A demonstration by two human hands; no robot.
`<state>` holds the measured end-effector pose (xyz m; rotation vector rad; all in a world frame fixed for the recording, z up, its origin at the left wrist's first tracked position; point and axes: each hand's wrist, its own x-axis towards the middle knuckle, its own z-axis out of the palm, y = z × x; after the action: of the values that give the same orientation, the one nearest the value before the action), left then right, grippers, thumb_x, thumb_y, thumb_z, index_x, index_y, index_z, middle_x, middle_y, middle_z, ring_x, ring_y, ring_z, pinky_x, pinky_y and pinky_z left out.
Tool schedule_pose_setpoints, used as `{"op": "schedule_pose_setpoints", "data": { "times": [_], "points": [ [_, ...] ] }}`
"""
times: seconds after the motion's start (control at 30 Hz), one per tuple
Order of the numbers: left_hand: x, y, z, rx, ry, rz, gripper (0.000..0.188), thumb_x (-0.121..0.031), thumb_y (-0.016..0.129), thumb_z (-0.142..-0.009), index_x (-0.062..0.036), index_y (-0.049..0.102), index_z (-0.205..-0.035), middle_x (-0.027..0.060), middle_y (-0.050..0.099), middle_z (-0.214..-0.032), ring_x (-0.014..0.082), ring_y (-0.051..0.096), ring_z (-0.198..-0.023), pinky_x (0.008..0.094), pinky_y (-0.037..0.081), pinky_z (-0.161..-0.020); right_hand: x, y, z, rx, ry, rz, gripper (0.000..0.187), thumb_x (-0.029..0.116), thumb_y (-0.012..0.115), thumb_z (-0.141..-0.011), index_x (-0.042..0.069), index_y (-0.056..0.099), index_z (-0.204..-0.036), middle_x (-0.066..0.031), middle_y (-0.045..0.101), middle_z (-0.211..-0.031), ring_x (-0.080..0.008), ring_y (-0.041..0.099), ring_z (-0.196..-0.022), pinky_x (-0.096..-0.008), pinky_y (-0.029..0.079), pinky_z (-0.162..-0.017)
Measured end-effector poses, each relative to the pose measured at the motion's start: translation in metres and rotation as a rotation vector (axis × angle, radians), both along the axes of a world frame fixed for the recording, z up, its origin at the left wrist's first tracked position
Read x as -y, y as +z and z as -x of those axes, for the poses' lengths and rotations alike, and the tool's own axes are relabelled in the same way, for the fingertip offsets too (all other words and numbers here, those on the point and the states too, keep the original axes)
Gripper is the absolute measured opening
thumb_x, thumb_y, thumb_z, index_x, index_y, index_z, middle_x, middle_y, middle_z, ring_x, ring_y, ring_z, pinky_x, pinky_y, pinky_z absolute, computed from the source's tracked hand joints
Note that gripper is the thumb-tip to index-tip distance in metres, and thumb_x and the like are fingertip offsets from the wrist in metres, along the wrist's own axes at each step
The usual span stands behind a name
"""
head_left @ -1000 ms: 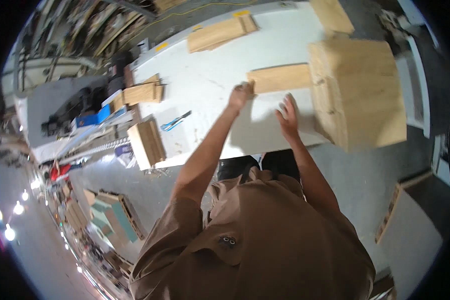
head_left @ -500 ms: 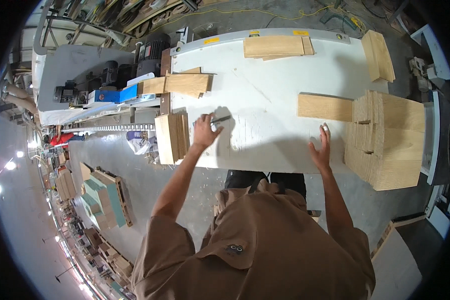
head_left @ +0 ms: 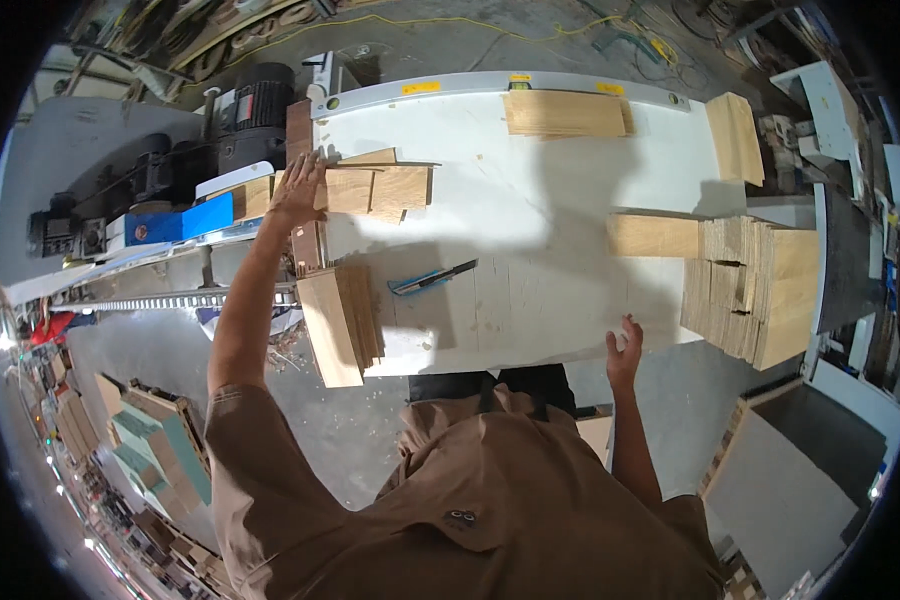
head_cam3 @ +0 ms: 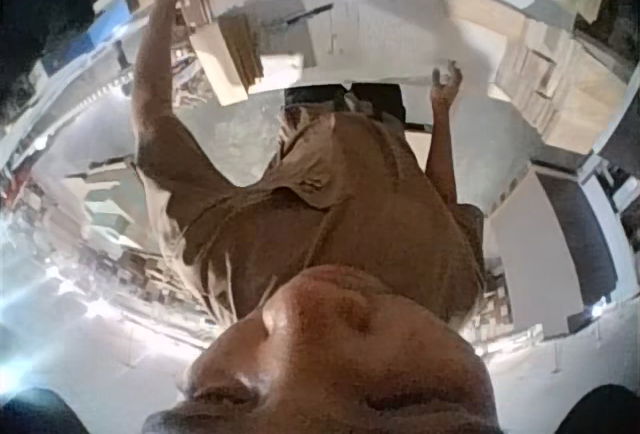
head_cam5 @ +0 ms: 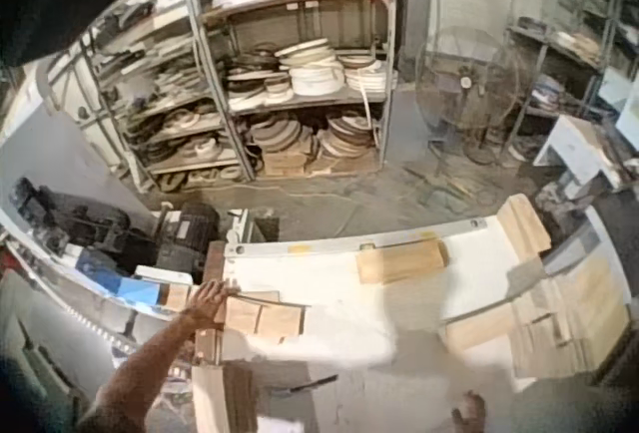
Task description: The person is inspecting and sorting small wooden blocks, using a utility knife to trim or clean some of the pieces.
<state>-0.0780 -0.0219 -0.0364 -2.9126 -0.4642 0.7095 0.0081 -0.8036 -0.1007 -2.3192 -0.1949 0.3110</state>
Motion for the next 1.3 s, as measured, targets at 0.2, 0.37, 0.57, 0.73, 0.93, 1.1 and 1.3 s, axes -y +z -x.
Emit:
{"op": "schedule_pose_setpoints", "data": {
  "times": [0.2, 0.37, 0.57, 0.73, 0.93, 1.1, 1.3],
  "points": [
    [0.04, 0.038, -0.061, -0.122, -0.012, 0.295, 0.139, -0.046, 0.103, -0.061, -0.0144, 0.027, -0.172, 0.0129, 0.023, -0.18, 0.0321, 0.015, -0.168, 0.0476, 0.013, -0.138, 0.0, -0.01, 0.073, -0.127, -0.173, 0.087, 0.05, 0.009, 0.074, -0.101, 0.009, 0.058, -0.148, -0.0163, 0.051, -0.158, -0.0329, 0.054, -0.142, -0.049, 0.052, -0.11],
    [-0.013, -0.005, -0.098, -0.25, 0.034, 0.511, 0.13, -0.044, 0.107, -0.053, -0.007, 0.043, -0.16, 0.0176, 0.053, -0.154, 0.0413, 0.053, -0.144, 0.0502, 0.047, -0.12, -0.002, -0.002, 0.1, -0.185, -0.194, 0.107, 0.048, 0.019, 0.076, -0.101, 0.008, 0.061, -0.145, -0.0186, 0.047, -0.16, -0.0348, 0.054, -0.141, -0.0486, 0.052, -0.109],
    [-0.018, -0.016, -0.116, -0.334, -0.003, 0.509, 0.13, -0.043, 0.11, -0.047, -0.0037, 0.048, -0.155, 0.0232, 0.057, -0.152, 0.0422, 0.055, -0.142, 0.0493, 0.047, -0.118, -0.008, 0.025, 0.118, -0.12, -0.268, 0.083, 0.048, 0.02, 0.075, -0.102, 0.008, 0.061, -0.145, -0.0209, 0.053, -0.154, -0.0378, 0.054, -0.14, -0.0489, 0.052, -0.108],
    [-0.004, -0.013, -0.103, -0.286, 0.038, 0.614, 0.111, -0.042, 0.108, -0.052, 0.0008, 0.062, -0.143, 0.0226, 0.071, -0.134, 0.0389, 0.066, -0.128, 0.0455, 0.053, -0.111, -0.006, 0.012, 0.141, -0.125, -0.323, 0.029, 0.043, 0.014, 0.074, -0.101, 0.009, 0.064, -0.143, -0.0172, 0.054, -0.154, -0.0329, 0.056, -0.138, -0.0476, 0.054, -0.107],
    [0.095, 0.011, -0.099, -0.091, 0.046, 0.545, 0.094, -0.049, 0.103, -0.059, 0.0005, 0.064, -0.128, 0.0194, 0.075, -0.118, 0.0358, 0.071, -0.114, 0.0423, 0.056, -0.1, -0.031, -0.012, 0.123, 0.005, -0.167, 0.046, 0.044, 0.015, 0.075, -0.098, 0.008, 0.065, -0.14, -0.0227, 0.061, -0.145, -0.0426, 0.054, -0.138, -0.0499, 0.053, -0.109],
    [0.179, 0.036, -0.104, 0.145, 0.079, 0.412, 0.092, -0.059, 0.101, -0.061, -0.0002, 0.063, -0.122, 0.0166, 0.074, -0.104, 0.0331, 0.071, -0.096, 0.0435, 0.057, -0.088, -0.107, 0.011, 0.057, 0.219, 0.194, -0.033, 0.042, 0.013, 0.075, -0.092, 0.007, 0.068, -0.133, -0.0167, 0.069, -0.135, -0.0388, 0.062, -0.13, -0.0502, 0.051, -0.111],
    [0.279, 0.098, -0.107, 0.492, 0.023, 0.347, 0.087, -0.056, 0.103, -0.063, 0.0009, 0.064, -0.116, 0.0179, 0.075, -0.102, 0.0328, 0.072, -0.089, 0.0432, 0.059, -0.081, -0.266, 0.006, 0.034, 0.339, 0.778, -0.123, 0.044, 0.015, 0.062, -0.099, 0.007, 0.063, -0.142, -0.0101, 0.068, -0.14, -0.0327, 0.059, -0.137, -0.0458, 0.046, -0.119]
  ]
}}
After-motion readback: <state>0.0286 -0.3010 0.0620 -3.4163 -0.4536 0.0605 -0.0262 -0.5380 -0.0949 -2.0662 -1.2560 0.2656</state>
